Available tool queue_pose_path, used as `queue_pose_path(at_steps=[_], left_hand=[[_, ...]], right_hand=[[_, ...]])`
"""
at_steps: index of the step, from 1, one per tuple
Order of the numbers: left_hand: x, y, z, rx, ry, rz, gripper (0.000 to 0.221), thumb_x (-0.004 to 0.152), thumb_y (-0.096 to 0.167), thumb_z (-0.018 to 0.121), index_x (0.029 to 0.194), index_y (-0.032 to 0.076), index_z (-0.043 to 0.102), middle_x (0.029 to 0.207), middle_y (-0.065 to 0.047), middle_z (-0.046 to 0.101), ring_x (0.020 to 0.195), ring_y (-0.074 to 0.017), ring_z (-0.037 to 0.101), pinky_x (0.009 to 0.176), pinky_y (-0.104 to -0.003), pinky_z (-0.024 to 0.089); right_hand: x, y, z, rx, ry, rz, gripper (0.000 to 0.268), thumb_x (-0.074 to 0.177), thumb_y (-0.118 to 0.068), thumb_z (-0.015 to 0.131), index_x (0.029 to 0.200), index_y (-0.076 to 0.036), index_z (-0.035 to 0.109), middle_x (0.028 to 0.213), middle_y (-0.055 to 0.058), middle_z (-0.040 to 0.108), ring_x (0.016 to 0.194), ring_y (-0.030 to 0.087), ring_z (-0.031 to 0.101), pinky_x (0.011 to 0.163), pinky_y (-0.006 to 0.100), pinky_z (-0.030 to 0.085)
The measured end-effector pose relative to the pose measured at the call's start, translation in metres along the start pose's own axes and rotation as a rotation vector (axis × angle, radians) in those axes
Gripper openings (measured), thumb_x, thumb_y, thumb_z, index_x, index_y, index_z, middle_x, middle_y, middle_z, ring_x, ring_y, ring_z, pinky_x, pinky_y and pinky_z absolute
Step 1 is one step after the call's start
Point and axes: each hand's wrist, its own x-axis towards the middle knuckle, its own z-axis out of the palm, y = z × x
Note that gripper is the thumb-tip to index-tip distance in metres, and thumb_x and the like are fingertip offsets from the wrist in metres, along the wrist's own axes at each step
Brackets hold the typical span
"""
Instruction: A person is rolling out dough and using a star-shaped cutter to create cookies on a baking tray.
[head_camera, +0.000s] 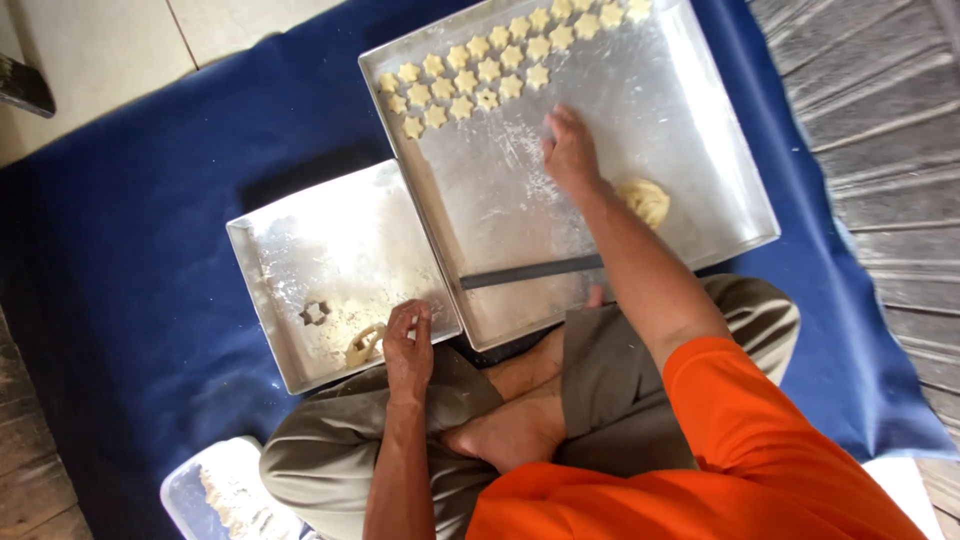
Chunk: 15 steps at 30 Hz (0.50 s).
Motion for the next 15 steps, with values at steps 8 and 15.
queue_pose_path(at_steps=[8,15], left_hand=[[-0.011,-0.008,-0.008,0.045,-0.014,0.035,0.023,0.107,0.025,0.062,0.109,0.005,0.074,0.106,-0.015,0.071,0.100,-0.0343,0.070,0.087,-0.046,0.057],[-0.014,-0.026,-0.008,0.048,0.021,0.133,0.013,0.105,0.018,0.064,0.109,0.009,0.073,0.108,-0.007,0.071,0.095,-0.0231,0.069,0.080,-0.036,0.057]], right_hand=[[-0.067,0.011,-0.088,0.015,-0.360,0.410,0.015,0.095,-0.028,0.063,0.105,-0.025,0.074,0.103,0.002,0.073,0.108,0.029,0.070,0.097,0.043,0.054],[-0.151,0.107,-0.160,-0.396,-0.421,0.732,0.021,0.098,-0.039,0.060,0.101,-0.021,0.070,0.090,0.016,0.073,0.091,0.043,0.074,0.076,0.051,0.060]])
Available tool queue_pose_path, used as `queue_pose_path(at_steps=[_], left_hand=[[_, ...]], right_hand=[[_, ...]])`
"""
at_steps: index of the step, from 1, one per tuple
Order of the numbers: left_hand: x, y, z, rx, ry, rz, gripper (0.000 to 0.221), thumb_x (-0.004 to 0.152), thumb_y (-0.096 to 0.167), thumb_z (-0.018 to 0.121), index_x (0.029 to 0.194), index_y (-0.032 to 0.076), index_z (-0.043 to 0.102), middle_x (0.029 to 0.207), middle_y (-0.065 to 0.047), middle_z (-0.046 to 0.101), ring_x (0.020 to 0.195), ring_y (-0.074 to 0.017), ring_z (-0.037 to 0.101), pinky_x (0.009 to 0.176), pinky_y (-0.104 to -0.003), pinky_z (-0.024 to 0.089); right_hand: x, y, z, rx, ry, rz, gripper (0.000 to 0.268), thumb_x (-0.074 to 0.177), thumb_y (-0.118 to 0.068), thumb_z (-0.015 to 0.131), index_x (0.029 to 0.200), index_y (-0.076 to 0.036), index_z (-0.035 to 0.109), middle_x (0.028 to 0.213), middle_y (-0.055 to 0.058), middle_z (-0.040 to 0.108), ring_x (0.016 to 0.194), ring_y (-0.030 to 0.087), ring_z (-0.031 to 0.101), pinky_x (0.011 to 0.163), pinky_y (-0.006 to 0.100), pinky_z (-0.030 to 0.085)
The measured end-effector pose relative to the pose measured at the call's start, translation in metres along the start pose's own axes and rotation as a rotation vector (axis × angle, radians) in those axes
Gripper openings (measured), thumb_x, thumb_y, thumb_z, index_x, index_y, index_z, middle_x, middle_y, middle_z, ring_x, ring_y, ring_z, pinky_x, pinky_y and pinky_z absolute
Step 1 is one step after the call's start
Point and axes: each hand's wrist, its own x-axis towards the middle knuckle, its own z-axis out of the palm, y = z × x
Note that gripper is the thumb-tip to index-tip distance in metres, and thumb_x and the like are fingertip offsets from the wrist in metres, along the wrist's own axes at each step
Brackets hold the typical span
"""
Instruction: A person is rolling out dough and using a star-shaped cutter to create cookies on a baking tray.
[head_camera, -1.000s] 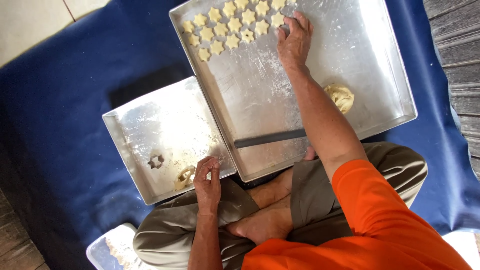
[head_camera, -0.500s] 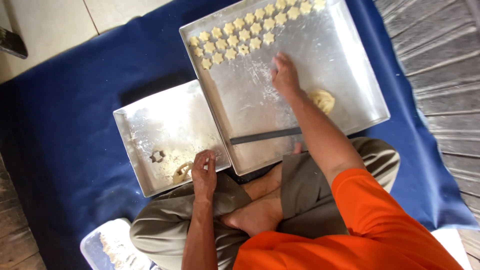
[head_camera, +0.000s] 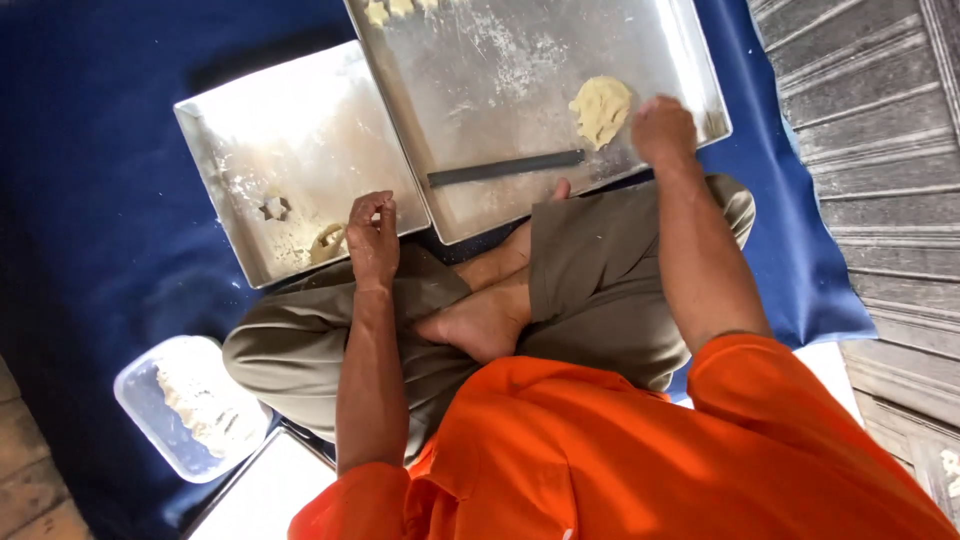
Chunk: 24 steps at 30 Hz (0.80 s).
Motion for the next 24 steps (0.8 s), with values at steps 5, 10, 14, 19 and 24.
queue_pose_path(at_steps=[5,10,14,19,24], left_hand=[[-0.009,-0.011,0.003,0.004,-0.018,0.055,0.012,0.102,0.014,0.067,0.107,0.008,0.075,0.104,-0.009,0.071,0.091,-0.0243,0.069,0.076,-0.036,0.058],[-0.013,-0.009,0.002,0.000,0.002,0.112,0.009,0.099,0.009,0.069,0.103,0.006,0.076,0.100,-0.011,0.072,0.087,-0.0267,0.070,0.072,-0.036,0.059],[-0.017,0.010,0.008,0.255,-0.070,0.352,0.013,0.097,0.009,0.068,0.106,0.010,0.077,0.102,-0.007,0.072,0.094,-0.0281,0.072,0.083,-0.038,0.060],[-0.005,0.002,0.070,0.530,-0.176,0.650,0.019,0.098,0.015,0.064,0.111,0.013,0.078,0.112,-0.007,0.072,0.109,-0.0264,0.071,0.096,-0.037,0.055],[0.011,-0.019,0.135,0.810,-0.256,0.497,0.035,0.104,0.022,0.050,0.137,0.022,0.064,0.142,-0.008,0.059,0.131,-0.0310,0.059,0.110,-0.051,0.040]], right_hand=[[-0.073,-0.073,-0.067,0.131,-0.183,-0.024,0.062,0.093,-0.054,0.078,0.117,0.001,0.062,0.109,0.034,0.066,0.107,0.055,0.066,0.089,0.060,0.056],[-0.077,-0.092,-0.059,0.141,-0.192,-0.042,0.081,0.089,-0.054,0.086,0.127,0.007,0.047,0.116,0.038,0.061,0.112,0.058,0.063,0.091,0.063,0.055],[-0.069,-0.089,-0.042,0.175,-0.089,-0.016,0.045,0.092,-0.029,0.075,0.116,0.003,0.054,0.107,0.033,0.067,0.104,0.056,0.067,0.084,0.059,0.059],[-0.026,-0.049,0.012,0.261,-0.044,0.062,0.022,0.094,-0.024,0.065,0.111,-0.009,0.063,0.099,0.024,0.070,0.100,0.047,0.072,0.080,0.051,0.061],[-0.039,-0.051,0.008,0.795,-0.202,0.166,0.041,0.102,-0.013,0.055,0.142,-0.007,0.044,0.129,0.031,0.054,0.099,0.038,0.075,0.074,0.038,0.070]])
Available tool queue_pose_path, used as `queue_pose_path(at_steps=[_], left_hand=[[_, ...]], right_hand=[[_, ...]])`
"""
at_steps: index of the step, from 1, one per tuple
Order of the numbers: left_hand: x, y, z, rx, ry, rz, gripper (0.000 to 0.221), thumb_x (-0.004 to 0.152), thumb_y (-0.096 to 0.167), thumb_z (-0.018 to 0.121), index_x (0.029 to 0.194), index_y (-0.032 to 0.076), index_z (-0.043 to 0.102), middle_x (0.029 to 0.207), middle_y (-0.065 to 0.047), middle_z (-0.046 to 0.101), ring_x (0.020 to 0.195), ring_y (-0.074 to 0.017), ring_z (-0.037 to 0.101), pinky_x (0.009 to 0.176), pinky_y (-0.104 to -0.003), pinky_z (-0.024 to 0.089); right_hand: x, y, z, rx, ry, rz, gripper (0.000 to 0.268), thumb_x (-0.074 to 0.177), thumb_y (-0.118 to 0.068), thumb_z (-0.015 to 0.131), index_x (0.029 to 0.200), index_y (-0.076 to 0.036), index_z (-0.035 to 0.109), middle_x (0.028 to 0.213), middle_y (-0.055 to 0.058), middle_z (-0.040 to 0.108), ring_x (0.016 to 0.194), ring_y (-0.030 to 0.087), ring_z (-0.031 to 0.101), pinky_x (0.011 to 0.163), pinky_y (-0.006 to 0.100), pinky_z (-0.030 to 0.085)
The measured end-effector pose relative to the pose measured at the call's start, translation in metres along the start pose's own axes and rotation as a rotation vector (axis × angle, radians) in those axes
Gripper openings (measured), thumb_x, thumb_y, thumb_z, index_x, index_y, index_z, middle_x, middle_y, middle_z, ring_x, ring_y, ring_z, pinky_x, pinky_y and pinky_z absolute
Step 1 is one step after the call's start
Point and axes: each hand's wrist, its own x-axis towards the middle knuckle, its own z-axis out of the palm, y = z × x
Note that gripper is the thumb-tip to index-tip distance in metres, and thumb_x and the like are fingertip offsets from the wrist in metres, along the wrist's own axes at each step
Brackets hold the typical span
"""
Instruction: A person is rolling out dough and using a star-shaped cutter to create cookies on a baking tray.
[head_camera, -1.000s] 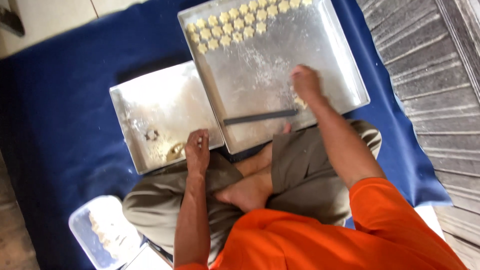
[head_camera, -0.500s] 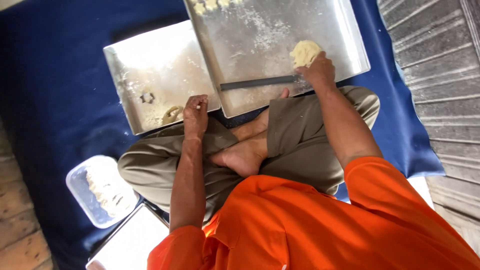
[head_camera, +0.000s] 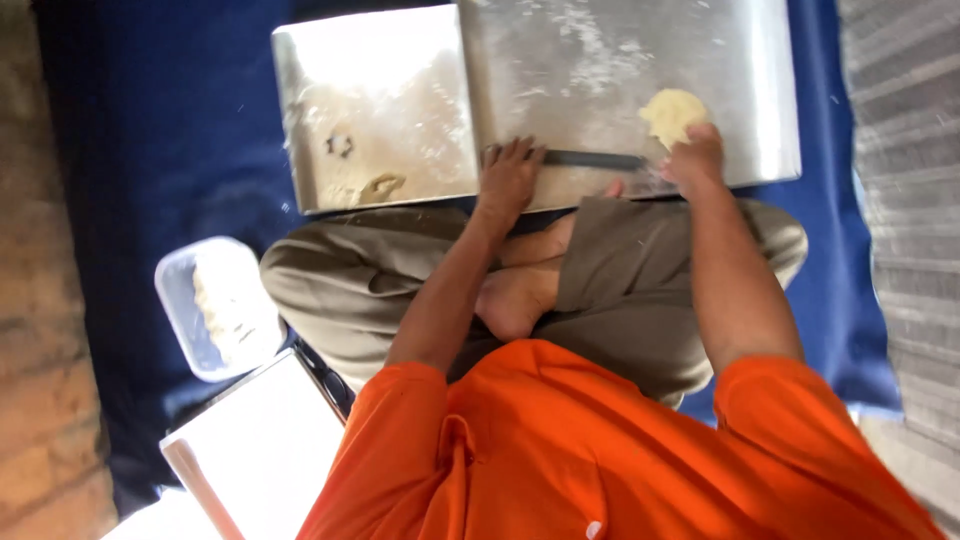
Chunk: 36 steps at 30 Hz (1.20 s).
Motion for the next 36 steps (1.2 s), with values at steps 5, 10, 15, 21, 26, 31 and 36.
queue_pose_path(at_steps=[5,10,15,21,26,31,36], left_hand=[[-0.009,-0.071,-0.045,0.393,-0.139,-0.233,0.049,0.095,0.015,0.058,0.143,0.017,0.051,0.119,-0.006,0.065,0.096,-0.0180,0.060,0.075,-0.036,0.051],[-0.072,-0.193,0.000,0.506,-0.342,-0.689,0.081,0.092,0.060,0.068,0.161,0.028,0.040,0.153,-0.021,0.054,0.126,-0.0383,0.062,0.090,-0.057,0.052],[-0.096,-0.238,0.012,0.295,-0.474,-0.791,0.047,0.092,0.055,0.062,0.127,0.023,0.059,0.121,-0.005,0.065,0.115,-0.0304,0.064,0.088,-0.061,0.049],[-0.070,-0.149,-0.109,-0.357,-0.002,-0.658,0.018,0.104,0.027,0.054,0.116,0.014,0.060,0.105,-0.015,0.071,0.106,-0.0397,0.069,0.087,-0.057,0.057],[-0.048,-0.032,-0.146,-0.536,0.082,-0.103,0.036,0.098,-0.002,0.044,0.126,0.000,0.066,0.118,-0.026,0.067,0.116,-0.0439,0.062,0.104,-0.050,0.049],[-0.049,0.002,-0.040,-0.341,-0.026,0.080,0.044,0.092,0.011,0.054,0.133,0.015,0.069,0.138,-0.012,0.058,0.128,-0.0381,0.057,0.113,-0.048,0.047],[-0.056,0.010,-0.026,-0.189,-0.161,0.056,0.041,0.102,0.043,0.060,0.136,0.021,0.067,0.146,-0.008,0.055,0.137,-0.0349,0.052,0.112,-0.054,0.044]], right_hand=[[0.003,-0.001,0.000,0.016,0.013,-0.011,0.051,0.096,-0.026,0.073,0.133,0.002,0.051,0.119,0.032,0.056,0.083,0.037,0.076,0.065,0.043,0.072],[-0.001,-0.009,-0.004,-0.124,0.095,-0.022,0.045,0.090,-0.025,0.080,0.122,0.001,0.061,0.103,0.022,0.066,0.065,0.028,0.076,0.051,0.038,0.068],[0.020,0.002,-0.005,-0.332,0.174,0.057,0.028,0.088,-0.026,0.069,0.115,-0.028,0.075,0.108,0.020,0.065,0.095,0.037,0.072,0.076,0.040,0.062],[-0.020,-0.025,-0.002,0.008,0.166,0.118,0.037,0.100,-0.016,0.051,0.135,-0.013,0.063,0.098,0.030,0.069,0.075,0.037,0.076,0.062,0.041,0.068],[-0.011,-0.029,0.006,0.260,0.187,0.136,0.039,0.092,-0.015,0.061,0.126,0.002,0.066,0.107,0.036,0.065,0.080,0.037,0.076,0.065,0.040,0.069],[-0.003,-0.010,0.002,0.224,0.218,0.085,0.037,0.093,-0.024,0.070,0.120,0.002,0.070,0.099,0.033,0.069,0.071,0.030,0.077,0.062,0.037,0.069],[-0.009,-0.027,-0.006,-0.274,0.153,0.009,0.020,0.090,-0.015,0.062,0.100,-0.019,0.079,0.095,0.021,0.074,0.090,0.038,0.074,0.071,0.045,0.063]])
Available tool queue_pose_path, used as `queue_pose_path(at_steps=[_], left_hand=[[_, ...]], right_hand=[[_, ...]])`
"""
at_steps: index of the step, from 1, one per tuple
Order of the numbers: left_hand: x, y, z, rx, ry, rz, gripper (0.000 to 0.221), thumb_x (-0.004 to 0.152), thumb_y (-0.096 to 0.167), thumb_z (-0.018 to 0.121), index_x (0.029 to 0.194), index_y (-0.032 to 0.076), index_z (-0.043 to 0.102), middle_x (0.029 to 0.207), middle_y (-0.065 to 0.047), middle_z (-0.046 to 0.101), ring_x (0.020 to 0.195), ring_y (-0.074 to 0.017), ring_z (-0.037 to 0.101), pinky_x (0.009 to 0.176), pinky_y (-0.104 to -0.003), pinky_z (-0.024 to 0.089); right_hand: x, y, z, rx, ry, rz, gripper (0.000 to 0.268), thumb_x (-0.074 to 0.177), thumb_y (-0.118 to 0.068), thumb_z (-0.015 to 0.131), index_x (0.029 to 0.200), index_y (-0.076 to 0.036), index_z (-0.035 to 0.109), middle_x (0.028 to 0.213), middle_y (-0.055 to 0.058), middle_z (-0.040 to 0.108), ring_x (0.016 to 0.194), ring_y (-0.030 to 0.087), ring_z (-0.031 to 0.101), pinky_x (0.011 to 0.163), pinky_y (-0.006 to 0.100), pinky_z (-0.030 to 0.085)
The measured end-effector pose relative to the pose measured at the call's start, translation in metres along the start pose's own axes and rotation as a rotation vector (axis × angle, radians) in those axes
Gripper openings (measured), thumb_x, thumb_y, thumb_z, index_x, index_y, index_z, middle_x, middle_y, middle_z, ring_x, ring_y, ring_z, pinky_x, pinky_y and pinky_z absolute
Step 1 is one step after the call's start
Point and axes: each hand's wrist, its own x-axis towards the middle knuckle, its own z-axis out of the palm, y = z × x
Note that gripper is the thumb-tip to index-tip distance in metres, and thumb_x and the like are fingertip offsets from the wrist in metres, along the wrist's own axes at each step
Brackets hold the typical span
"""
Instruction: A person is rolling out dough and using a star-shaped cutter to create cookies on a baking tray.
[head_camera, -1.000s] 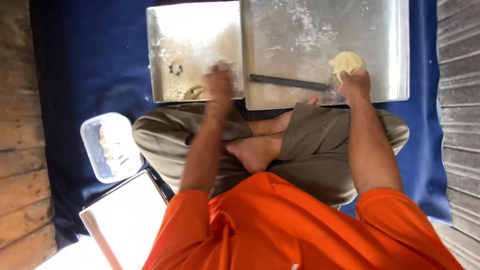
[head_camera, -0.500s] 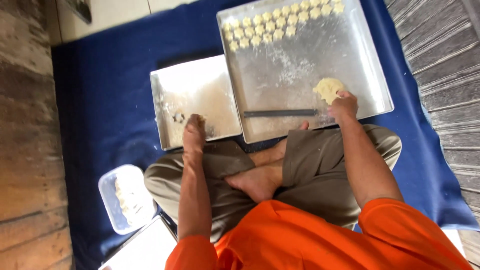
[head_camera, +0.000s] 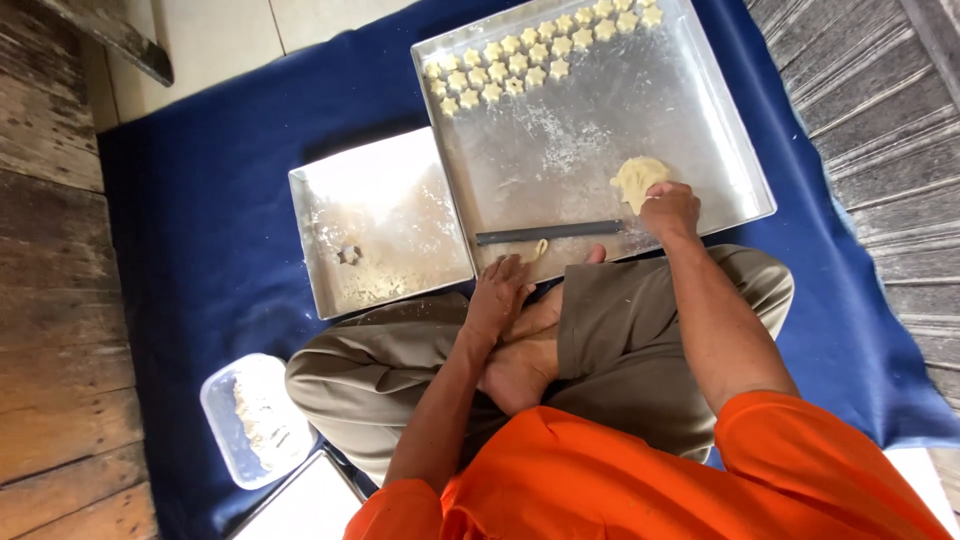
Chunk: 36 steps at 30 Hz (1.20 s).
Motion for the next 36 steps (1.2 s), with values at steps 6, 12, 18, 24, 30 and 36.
queue_pose_path(at_steps=[6,12,18,24,30,36], left_hand=[[0.001,0.007,-0.021,-0.205,0.068,0.007,0.039,0.104,0.035,0.061,0.136,0.013,0.066,0.135,-0.012,0.060,0.126,-0.0370,0.060,0.109,-0.048,0.050],[0.034,-0.042,-0.013,-0.525,0.310,-0.062,0.049,0.103,0.025,0.066,0.143,-0.002,0.057,0.140,-0.032,0.053,0.137,-0.0492,0.047,0.121,-0.052,0.033],[0.201,-0.176,-0.089,-0.232,0.818,-0.343,0.071,0.115,0.024,0.056,0.169,0.012,0.012,0.173,-0.014,0.006,0.162,-0.0259,0.010,0.135,-0.039,0.011],[0.336,-0.116,0.022,-0.972,-0.120,0.419,0.046,0.103,0.010,0.036,0.138,-0.005,0.062,0.143,-0.032,0.057,0.140,-0.0520,0.043,0.123,-0.060,0.027],[0.266,0.079,0.103,-0.330,-0.033,0.386,0.047,0.096,0.029,0.062,0.141,0.044,0.061,0.154,0.004,0.057,0.146,-0.0311,0.053,0.112,-0.055,0.051],[0.266,0.079,0.110,-0.200,-0.364,0.344,0.078,0.084,0.032,0.068,0.158,0.034,0.045,0.167,0.010,0.039,0.160,-0.0280,0.026,0.118,-0.072,0.034]], right_hand=[[-0.027,-0.028,-0.018,-0.134,-0.111,-0.025,0.044,0.100,-0.022,0.063,0.132,0.004,0.049,0.123,0.034,0.060,0.122,0.052,0.060,0.096,0.060,0.054],[-0.041,-0.052,-0.034,-0.329,-0.261,-0.038,0.032,0.094,-0.019,0.066,0.120,-0.002,0.054,0.114,0.034,0.066,0.114,0.053,0.066,0.091,0.059,0.056],[-0.038,-0.070,-0.043,-0.376,-0.299,0.019,0.032,0.097,-0.025,0.063,0.120,-0.003,0.061,0.113,0.037,0.068,0.113,0.057,0.065,0.089,0.061,0.055],[-0.029,-0.064,-0.041,-0.276,-0.248,0.030,0.024,0.097,-0.025,0.058,0.115,-0.012,0.069,0.108,0.033,0.070,0.111,0.051,0.068,0.092,0.054,0.055],[-0.028,-0.063,-0.043,-0.225,-0.164,0.024,0.025,0.093,-0.020,0.063,0.112,-0.003,0.064,0.099,0.037,0.070,0.103,0.055,0.069,0.085,0.060,0.057],[-0.023,-0.057,-0.060,-0.069,-0.138,0.053,0.018,0.089,-0.019,0.066,0.102,-0.010,0.074,0.095,0.030,0.073,0.092,0.048,0.073,0.072,0.051,0.061]])
